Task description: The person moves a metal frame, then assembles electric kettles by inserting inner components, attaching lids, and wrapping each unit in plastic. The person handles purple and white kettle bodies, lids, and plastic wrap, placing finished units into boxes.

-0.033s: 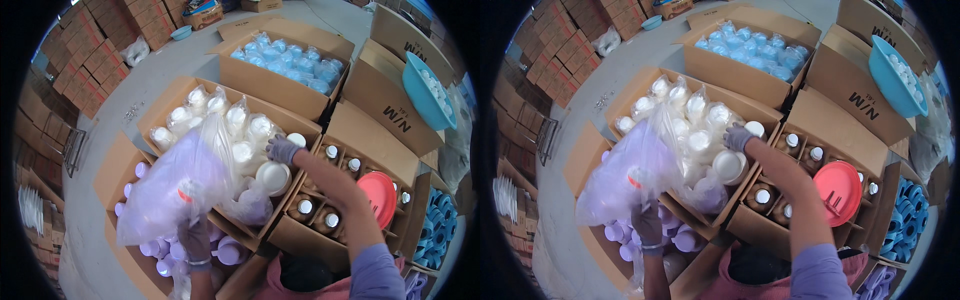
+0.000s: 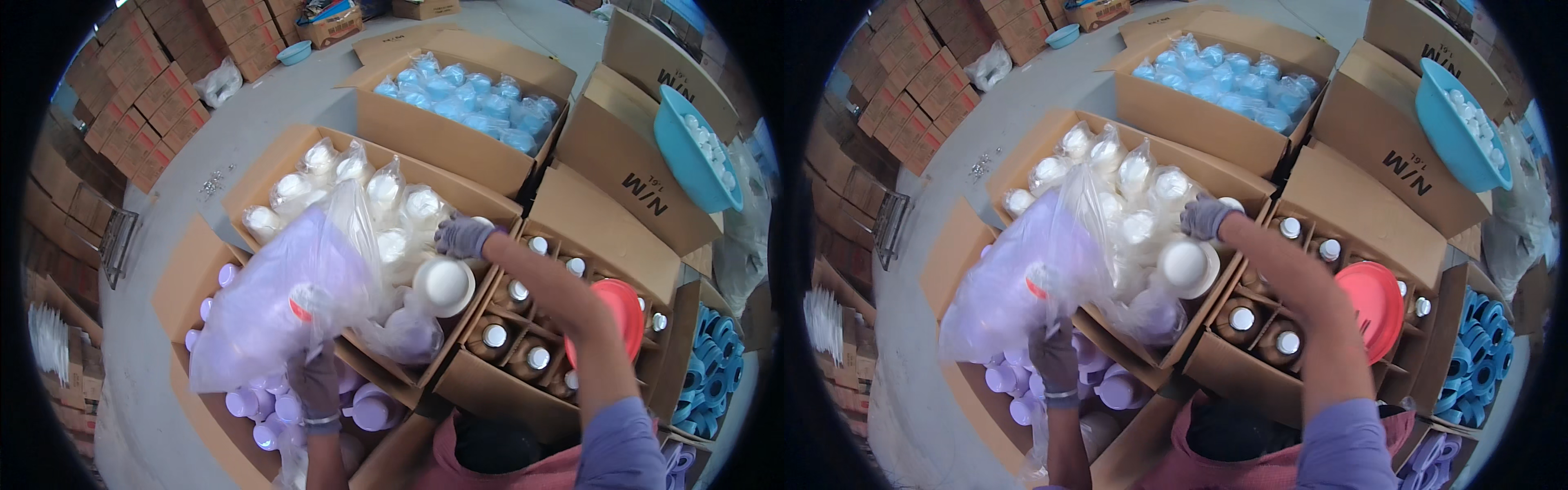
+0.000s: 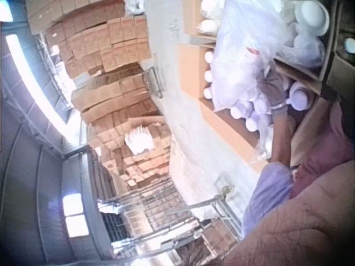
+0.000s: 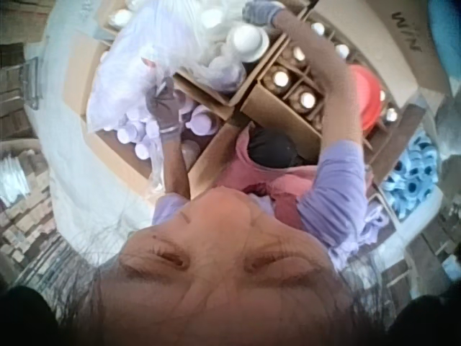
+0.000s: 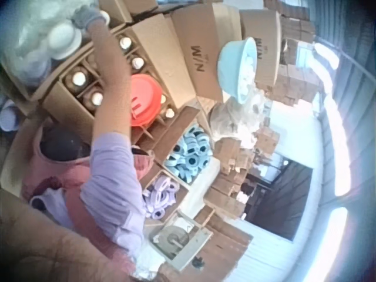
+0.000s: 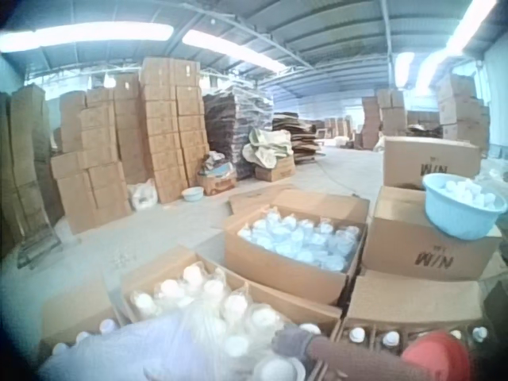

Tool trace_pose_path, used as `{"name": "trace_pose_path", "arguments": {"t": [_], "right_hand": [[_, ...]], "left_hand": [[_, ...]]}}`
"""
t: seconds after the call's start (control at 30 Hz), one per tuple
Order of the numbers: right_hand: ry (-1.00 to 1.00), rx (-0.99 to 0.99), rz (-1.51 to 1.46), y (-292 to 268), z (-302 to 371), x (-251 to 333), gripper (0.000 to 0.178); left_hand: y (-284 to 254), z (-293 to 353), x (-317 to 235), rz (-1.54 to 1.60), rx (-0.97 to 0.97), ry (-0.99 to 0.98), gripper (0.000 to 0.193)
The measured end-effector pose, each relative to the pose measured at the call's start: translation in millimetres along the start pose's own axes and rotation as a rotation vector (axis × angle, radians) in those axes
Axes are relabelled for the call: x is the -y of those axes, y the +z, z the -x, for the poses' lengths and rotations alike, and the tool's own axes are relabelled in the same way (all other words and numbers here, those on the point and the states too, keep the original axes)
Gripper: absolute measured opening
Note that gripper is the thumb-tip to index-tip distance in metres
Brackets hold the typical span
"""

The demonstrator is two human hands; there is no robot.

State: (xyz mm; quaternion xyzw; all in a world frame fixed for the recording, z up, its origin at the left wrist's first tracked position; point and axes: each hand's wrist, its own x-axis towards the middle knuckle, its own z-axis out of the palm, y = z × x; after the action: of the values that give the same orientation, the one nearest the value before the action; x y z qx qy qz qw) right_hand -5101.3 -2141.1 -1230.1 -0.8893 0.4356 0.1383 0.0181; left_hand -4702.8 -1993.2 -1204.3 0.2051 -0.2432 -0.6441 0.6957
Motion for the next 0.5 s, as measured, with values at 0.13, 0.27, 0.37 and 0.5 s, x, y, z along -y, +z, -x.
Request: {"name": "trace_pose_path", "arguments": {"t": [0.13,0.27,0.37,0.5], "right_hand": [[0.077,0.055,-0.510,-143.5,96.5,-13.3,0.054],[0.521,-0.277,-0.815,-219.4,265.4,12.5,0.040],[0.847,-0.485,-1.094,-195.7,337.2,42.5,0.036],[1.004,-0.784,-1.385,-154.0,381.2,98.6,0.036]], "left_hand": [[-18.7,-35.8,15.5,-0.063,0.104,0.035,0.018],[12.1,-64.7,67.7,-0.244,-0.003,-0.240,0.008],[-6.6,-96.3,104.9,-0.433,0.233,-0.432,0.013],[10.5,-112.0,152.3,-1.534,0.573,-0.443,0.023]]}}
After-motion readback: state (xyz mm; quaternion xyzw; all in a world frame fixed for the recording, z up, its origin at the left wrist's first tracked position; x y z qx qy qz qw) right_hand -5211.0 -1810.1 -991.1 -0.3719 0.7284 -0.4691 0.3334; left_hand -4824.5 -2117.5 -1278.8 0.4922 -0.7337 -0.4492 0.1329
